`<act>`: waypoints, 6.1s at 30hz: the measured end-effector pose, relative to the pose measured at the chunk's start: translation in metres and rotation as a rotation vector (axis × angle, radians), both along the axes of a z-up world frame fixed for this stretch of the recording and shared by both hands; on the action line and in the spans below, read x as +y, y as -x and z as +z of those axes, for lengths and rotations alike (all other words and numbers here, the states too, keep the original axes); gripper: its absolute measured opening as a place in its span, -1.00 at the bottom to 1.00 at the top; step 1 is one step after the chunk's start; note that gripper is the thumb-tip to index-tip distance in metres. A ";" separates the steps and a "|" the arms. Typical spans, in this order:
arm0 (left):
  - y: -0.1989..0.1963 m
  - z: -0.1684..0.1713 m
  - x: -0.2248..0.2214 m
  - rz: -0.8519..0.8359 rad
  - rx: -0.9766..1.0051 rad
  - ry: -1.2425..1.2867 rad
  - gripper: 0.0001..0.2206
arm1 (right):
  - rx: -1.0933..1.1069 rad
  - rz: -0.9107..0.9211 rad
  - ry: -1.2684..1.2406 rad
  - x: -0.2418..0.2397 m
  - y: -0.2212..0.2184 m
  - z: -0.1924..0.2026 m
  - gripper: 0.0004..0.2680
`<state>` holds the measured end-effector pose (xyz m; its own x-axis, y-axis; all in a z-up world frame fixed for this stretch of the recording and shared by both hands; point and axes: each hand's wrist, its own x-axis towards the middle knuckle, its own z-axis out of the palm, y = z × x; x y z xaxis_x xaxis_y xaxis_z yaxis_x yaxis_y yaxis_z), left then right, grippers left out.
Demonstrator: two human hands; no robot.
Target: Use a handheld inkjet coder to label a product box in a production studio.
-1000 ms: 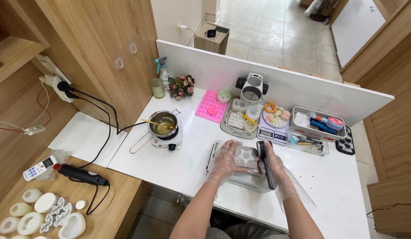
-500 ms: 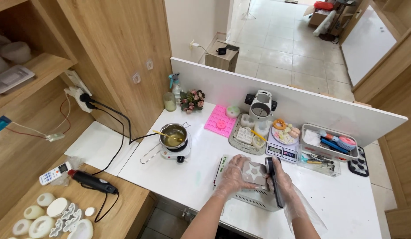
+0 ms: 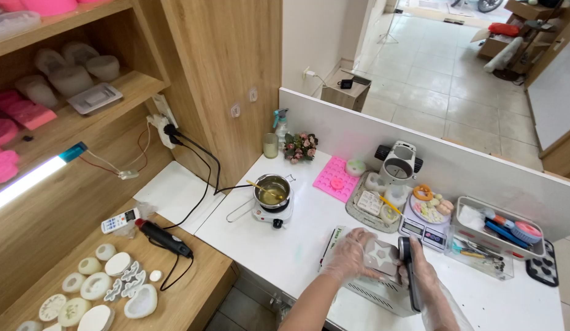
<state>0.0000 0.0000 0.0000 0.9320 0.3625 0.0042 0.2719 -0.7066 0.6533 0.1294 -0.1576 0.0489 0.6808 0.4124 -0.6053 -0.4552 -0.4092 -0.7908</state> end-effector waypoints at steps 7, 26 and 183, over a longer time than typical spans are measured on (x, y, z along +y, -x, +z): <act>0.005 0.023 -0.001 0.012 0.030 -0.077 0.11 | -0.058 -0.030 0.004 0.000 0.016 0.026 -0.42; -0.002 0.023 0.002 0.024 0.045 -0.046 0.10 | -0.080 -0.057 -0.039 0.001 0.000 -0.008 -0.41; 0.136 0.079 -0.078 -0.189 -0.207 1.694 -0.05 | -0.465 -0.020 -0.121 -0.083 0.116 0.018 -0.86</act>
